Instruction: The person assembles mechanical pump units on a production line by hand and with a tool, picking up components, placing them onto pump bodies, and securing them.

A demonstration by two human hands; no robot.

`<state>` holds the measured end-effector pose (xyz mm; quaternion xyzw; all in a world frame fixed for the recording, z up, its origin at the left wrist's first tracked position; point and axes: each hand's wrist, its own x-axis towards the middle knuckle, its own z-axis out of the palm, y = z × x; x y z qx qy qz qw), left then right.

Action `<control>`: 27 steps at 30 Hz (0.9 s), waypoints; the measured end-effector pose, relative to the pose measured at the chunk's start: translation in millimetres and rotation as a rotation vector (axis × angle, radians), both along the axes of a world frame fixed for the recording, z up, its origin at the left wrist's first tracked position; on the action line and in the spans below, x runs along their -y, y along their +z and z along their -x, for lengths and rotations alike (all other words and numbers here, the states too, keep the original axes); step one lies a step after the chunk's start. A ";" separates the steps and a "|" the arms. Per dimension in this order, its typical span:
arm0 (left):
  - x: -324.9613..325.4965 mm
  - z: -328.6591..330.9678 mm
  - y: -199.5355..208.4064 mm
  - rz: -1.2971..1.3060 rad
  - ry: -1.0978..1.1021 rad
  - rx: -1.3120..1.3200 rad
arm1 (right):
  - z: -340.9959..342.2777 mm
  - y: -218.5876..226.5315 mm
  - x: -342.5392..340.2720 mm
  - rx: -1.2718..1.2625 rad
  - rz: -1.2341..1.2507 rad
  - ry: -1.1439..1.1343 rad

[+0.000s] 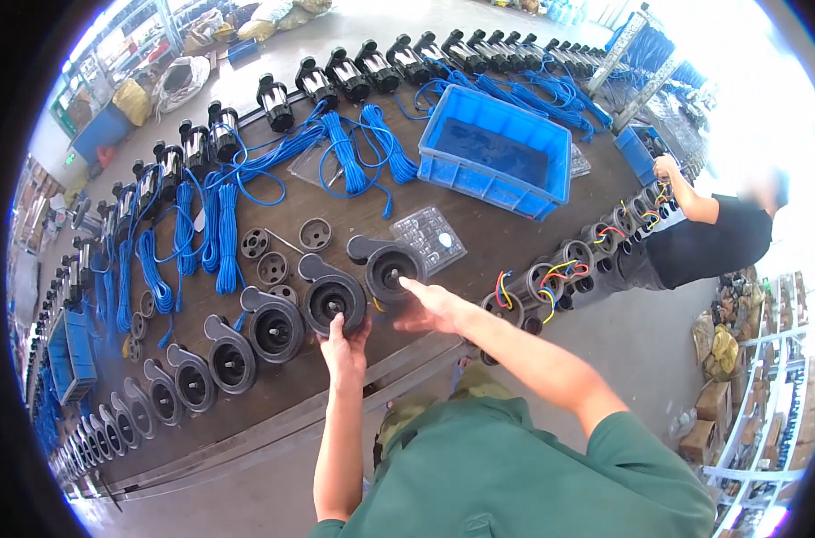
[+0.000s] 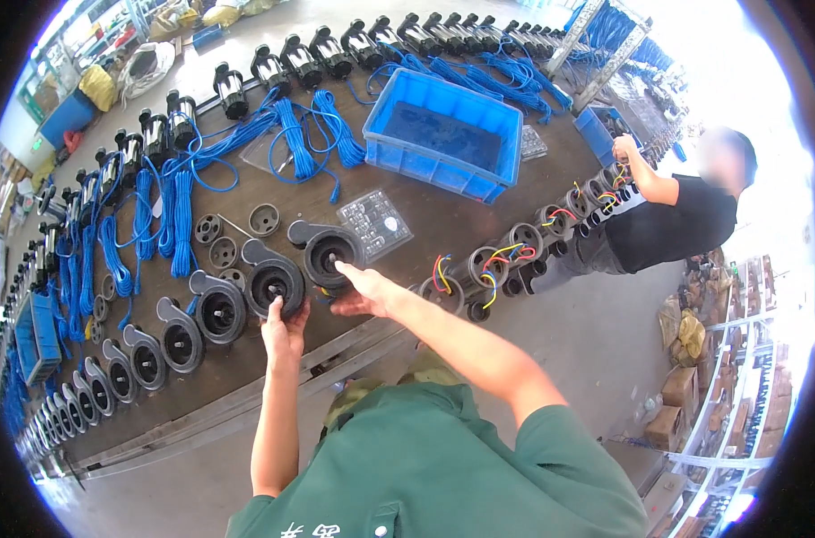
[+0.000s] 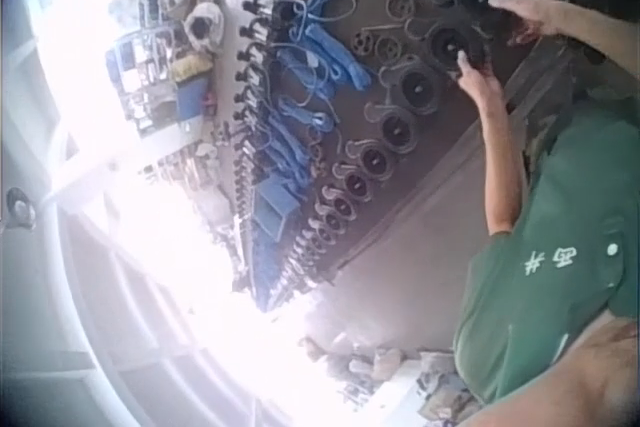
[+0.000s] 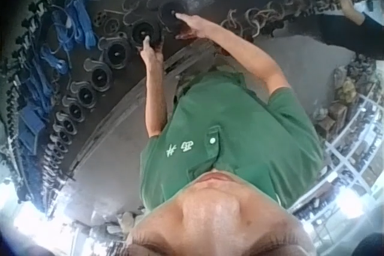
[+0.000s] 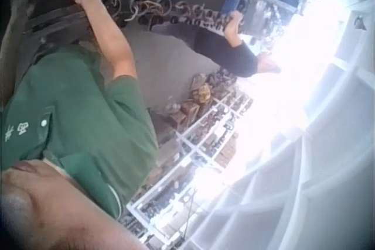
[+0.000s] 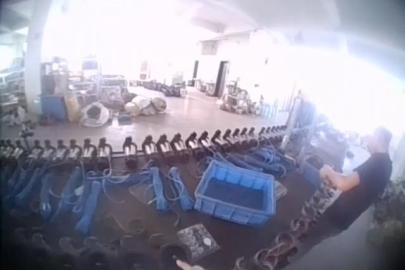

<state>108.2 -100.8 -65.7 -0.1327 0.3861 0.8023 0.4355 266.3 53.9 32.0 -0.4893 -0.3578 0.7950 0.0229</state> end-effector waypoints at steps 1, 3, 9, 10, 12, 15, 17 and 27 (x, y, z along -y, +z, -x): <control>1.2 -1.3 11.6 0.006 -0.040 -0.007 | -4.5 14.6 -11.4 0.077 0.017 0.116; 13.0 -9.6 22.2 0.050 -0.125 -0.013 | -46.1 1.9 -64.8 -0.029 -0.203 0.317; 54.5 -101.7 11.5 0.367 -0.311 -0.437 | -53.7 -91.8 -210.0 0.387 -0.077 0.440; 52.7 -126.2 10.5 0.404 -0.334 -0.458 | -49.6 -115.4 -220.7 0.479 -0.023 0.343; 53.4 -174.1 13.1 0.454 -0.384 -0.418 | -32.7 -173.0 -238.7 0.462 -0.052 0.352; 59.8 -242.6 0.7 0.543 -0.337 -0.345 | 14.3 -203.5 -249.0 0.016 -0.077 0.406; 56.7 -278.5 5.5 0.607 -0.307 -0.312 | 64.9 -187.6 -231.2 0.029 -0.255 0.273; -11.6 -304.7 0.2 0.853 -0.692 -1.697 | 38.6 -47.8 -216.0 0.009 -0.979 0.934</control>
